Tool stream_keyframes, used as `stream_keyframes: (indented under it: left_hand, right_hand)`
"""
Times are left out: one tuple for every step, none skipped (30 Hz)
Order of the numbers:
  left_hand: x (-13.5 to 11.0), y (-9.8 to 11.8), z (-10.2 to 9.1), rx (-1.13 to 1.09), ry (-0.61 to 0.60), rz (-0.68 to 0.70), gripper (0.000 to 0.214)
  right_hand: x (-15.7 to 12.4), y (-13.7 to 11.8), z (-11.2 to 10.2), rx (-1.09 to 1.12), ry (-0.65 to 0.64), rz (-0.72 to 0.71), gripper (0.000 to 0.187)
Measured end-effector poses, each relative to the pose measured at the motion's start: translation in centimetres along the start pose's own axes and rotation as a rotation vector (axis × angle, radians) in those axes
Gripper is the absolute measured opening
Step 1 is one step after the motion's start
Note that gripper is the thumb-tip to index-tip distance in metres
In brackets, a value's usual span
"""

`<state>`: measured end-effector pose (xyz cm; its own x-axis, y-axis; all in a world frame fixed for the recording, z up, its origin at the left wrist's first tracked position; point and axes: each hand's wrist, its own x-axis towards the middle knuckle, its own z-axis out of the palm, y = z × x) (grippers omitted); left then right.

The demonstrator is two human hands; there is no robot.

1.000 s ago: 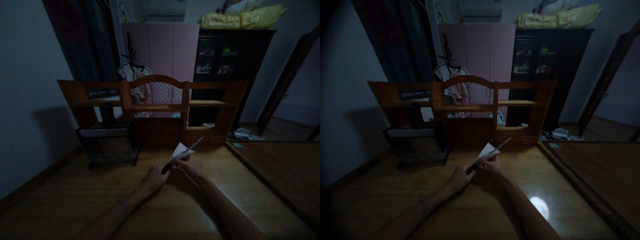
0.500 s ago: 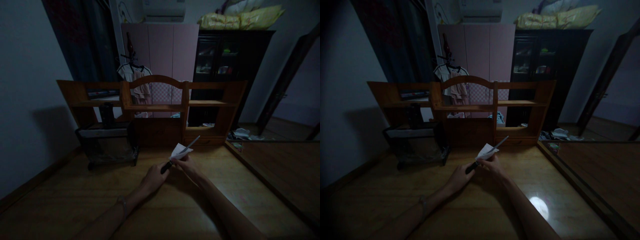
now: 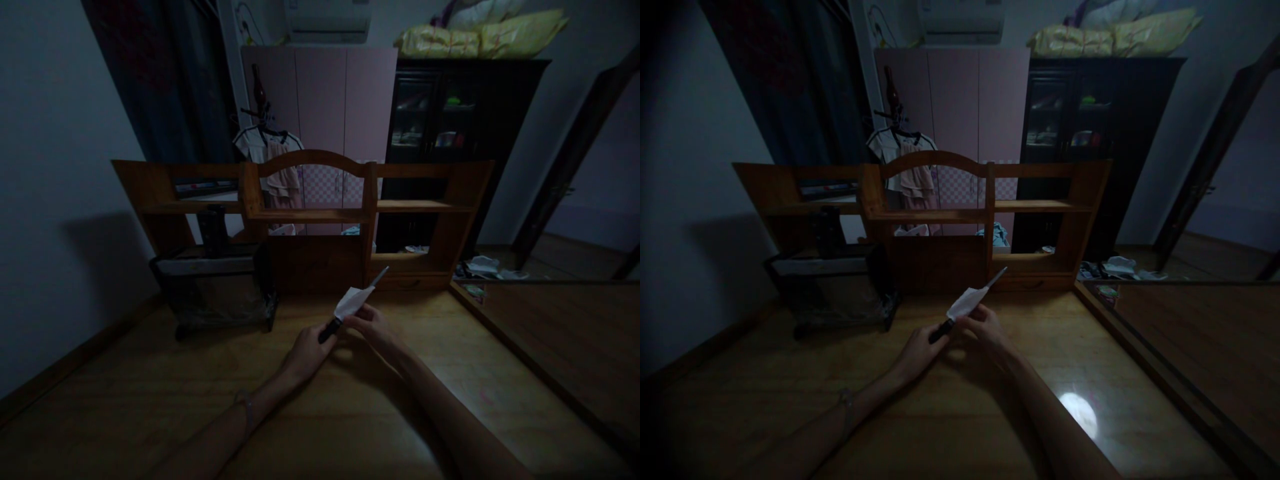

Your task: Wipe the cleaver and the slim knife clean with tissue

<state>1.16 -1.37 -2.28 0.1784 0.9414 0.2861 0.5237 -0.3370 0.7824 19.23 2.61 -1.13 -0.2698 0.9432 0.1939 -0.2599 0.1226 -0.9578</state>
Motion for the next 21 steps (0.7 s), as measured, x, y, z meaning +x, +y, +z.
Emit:
stream_keyframes:
  left_hand:
    - [-0.1, 0.1, 0.0, 0.028, 0.003, 0.005, 0.029]
    - [-0.2, 0.2, -0.1, 0.058, 0.003, 0.013, 0.028]
    - [-0.2, 0.3, -0.1, 0.086, 0.002, 0.020, 0.028]
    - [-0.3, 0.4, -0.2, 0.112, -0.002, 0.028, 0.028]
    - [-0.4, 0.6, -0.2, 0.132, -0.006, 0.034, 0.028]
    - [-0.4, 0.7, -0.2, 0.145, -0.010, 0.039, 0.028]
    - [-0.5, 0.9, -0.3, 0.154, -0.014, 0.040, 0.028]
    - [-0.5, 1.0, -0.3, 0.160, -0.014, 0.036, 0.028]
    - [-0.5, 1.1, -0.3, 0.166, -0.014, 0.031, 0.028]
    - [-0.5, 1.2, -0.3, 0.172, -0.013, 0.026, 0.028]
    - [-0.5, 1.3, -0.4, 0.178, -0.011, 0.019, 0.028]
    - [-0.5, 1.4, -0.4, 0.185, -0.009, 0.012, 0.028]
    - [-0.5, 1.5, -0.4, 0.190, -0.009, 0.007, 0.028]
    - [-0.5, 1.6, -0.4, 0.194, -0.010, 0.006, 0.029]
    - [-0.5, 1.7, -0.5, 0.198, -0.013, 0.005, 0.029]
    - [-0.6, 1.8, -0.5, 0.201, -0.015, 0.003, 0.030]
    - [-0.6, 1.8, -0.6, 0.204, -0.018, 0.003, 0.030]
    - [-0.6, 1.9, -0.6, 0.206, -0.020, 0.002, 0.030]
    - [-0.7, 1.9, -0.6, 0.208, -0.020, 0.000, 0.029]
    - [-0.7, 1.9, -0.6, 0.208, -0.019, -0.003, 0.029]
    - [-0.7, 1.9, -0.6, 0.208, -0.020, -0.004, 0.029]
  right_hand:
    - [0.0, 0.0, -0.1, -0.011, 0.009, 0.005, 0.038]
    - [0.1, -0.1, -0.1, -0.025, 0.020, 0.008, 0.038]
    - [0.1, -0.2, -0.2, -0.038, 0.032, 0.010, 0.037]
    - [0.1, -0.3, -0.2, -0.052, 0.045, 0.011, 0.037]
    - [0.1, -0.4, -0.2, -0.064, 0.057, 0.011, 0.037]
    - [0.1, -0.5, -0.2, -0.074, 0.066, 0.011, 0.037]
    - [0.1, -0.6, -0.2, -0.082, 0.074, 0.009, 0.037]
    - [0.1, -0.6, -0.1, -0.087, 0.079, 0.006, 0.037]
    - [0.1, -0.7, -0.1, -0.091, 0.081, 0.003, 0.037]
    - [0.1, -0.7, -0.1, -0.093, 0.083, -0.001, 0.036]
    - [0.1, -0.7, 0.0, -0.094, 0.083, -0.004, 0.036]
    - [0.0, -0.6, 0.0, -0.094, 0.082, -0.006, 0.035]
    - [0.0, -0.6, 0.0, -0.095, 0.080, -0.009, 0.035]
    - [0.0, -0.6, 0.0, -0.095, 0.080, -0.013, 0.034]
    - [0.0, -0.5, 0.0, -0.095, 0.082, -0.018, 0.034]
    - [-0.1, -0.5, 0.0, -0.095, 0.085, -0.024, 0.034]
    - [-0.1, -0.4, 0.0, -0.095, 0.087, -0.029, 0.034]
    - [-0.1, -0.4, 0.0, -0.096, 0.089, -0.035, 0.034]
    - [-0.1, -0.4, 0.0, -0.098, 0.089, -0.040, 0.034]
    - [-0.1, -0.4, 0.0, -0.101, 0.087, -0.043, 0.033]
    - [-0.1, -0.4, 0.0, -0.106, 0.085, -0.045, 0.032]
